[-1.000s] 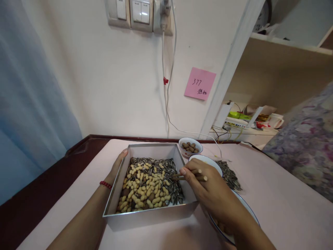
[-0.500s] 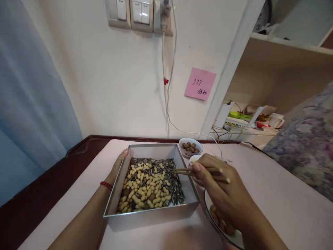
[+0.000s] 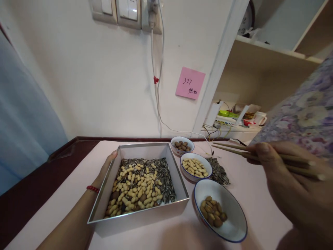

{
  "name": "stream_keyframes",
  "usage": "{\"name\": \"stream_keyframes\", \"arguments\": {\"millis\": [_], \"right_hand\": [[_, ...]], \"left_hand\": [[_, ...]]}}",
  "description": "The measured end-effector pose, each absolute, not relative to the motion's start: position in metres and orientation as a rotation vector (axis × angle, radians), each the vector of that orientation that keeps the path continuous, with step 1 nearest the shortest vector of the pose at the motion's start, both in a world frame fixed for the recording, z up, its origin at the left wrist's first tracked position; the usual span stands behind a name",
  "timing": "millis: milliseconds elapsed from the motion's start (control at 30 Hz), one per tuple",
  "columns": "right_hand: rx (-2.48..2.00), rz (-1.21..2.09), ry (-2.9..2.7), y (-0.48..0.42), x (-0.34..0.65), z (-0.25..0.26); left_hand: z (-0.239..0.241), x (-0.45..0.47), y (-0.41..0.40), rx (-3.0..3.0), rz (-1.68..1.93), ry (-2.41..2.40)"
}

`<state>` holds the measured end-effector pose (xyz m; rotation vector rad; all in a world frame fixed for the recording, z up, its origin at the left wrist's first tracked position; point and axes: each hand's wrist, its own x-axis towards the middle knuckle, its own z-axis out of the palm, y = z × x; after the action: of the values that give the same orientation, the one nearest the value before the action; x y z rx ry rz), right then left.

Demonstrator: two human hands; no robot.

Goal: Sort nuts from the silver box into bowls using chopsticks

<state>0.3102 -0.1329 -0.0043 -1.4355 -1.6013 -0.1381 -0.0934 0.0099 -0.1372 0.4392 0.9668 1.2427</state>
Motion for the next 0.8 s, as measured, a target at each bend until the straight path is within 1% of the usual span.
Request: {"name": "stream_keyframes", "arguments": {"millis": [33,67,200,300,433,633,800], "right_hand": [[-1.489,-0.239,-1.420,-0.131,0.298,-0.005],[-1.505,-0.235,-1.388,-0.130,0.285,-0.005],[-1.229,-0.103,-1.350,-0.135,0.245,-0.004],[-1.151,0.113,-1.567,-0.136,0.235,-0.006],[-1.227,0.442,-1.963,-0.125,0.223,-0.017],[-1.299,0.677,-2.072,-0.115,0.204,-0.026],[-1.339,0.705,-2.054,-0.113,0.201,-0.031]], "left_hand": [[-0.137,-0.093,0.010,0.446,1.261,0.969],[-0.137,-0.092,0.010,0.453,1.264,0.969],[-0.137,-0.089,0.008,0.528,1.276,0.927],[-0.137,-0.086,0.007,0.549,1.342,0.914],[-0.139,-0.088,0.007,0.555,1.335,0.916],[-0.143,-0.091,0.008,0.514,1.337,0.894],[-0.142,-0.091,0.008,0.511,1.328,0.869]]}}
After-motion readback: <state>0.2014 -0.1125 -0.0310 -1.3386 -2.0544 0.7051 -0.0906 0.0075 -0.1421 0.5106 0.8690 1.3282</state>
